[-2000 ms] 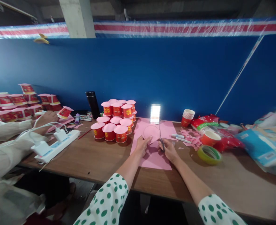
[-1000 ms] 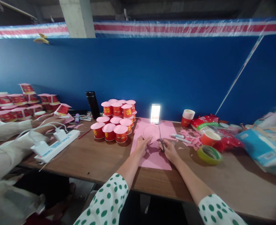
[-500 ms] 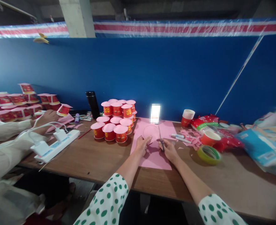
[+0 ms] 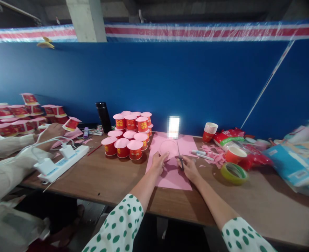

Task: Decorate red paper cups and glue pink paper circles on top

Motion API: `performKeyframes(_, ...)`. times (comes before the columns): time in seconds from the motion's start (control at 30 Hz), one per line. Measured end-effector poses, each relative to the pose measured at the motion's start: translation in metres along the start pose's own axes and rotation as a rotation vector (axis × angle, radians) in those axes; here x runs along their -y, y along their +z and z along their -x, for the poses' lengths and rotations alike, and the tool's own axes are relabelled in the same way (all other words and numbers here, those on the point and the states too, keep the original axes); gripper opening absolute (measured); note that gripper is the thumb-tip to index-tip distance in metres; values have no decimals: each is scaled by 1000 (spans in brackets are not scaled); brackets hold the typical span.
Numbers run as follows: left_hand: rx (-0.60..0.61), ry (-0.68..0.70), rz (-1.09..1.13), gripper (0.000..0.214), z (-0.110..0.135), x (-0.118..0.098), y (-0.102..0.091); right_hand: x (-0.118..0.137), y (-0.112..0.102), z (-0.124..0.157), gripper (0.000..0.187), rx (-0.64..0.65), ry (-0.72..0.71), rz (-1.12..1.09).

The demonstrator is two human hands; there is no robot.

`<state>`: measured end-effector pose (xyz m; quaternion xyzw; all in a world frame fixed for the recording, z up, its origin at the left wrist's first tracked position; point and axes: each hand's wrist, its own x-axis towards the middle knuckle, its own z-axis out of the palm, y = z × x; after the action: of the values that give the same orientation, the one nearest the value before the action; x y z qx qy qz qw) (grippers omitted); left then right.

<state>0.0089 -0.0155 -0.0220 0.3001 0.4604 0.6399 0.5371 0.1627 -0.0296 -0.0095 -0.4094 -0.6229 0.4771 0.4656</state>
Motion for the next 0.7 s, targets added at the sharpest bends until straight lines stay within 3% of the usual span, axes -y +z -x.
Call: performKeyframes(0.7, -22, 35, 97, 40, -3, 2, 0, -4, -1, -1, 39, 5, -6, 53)
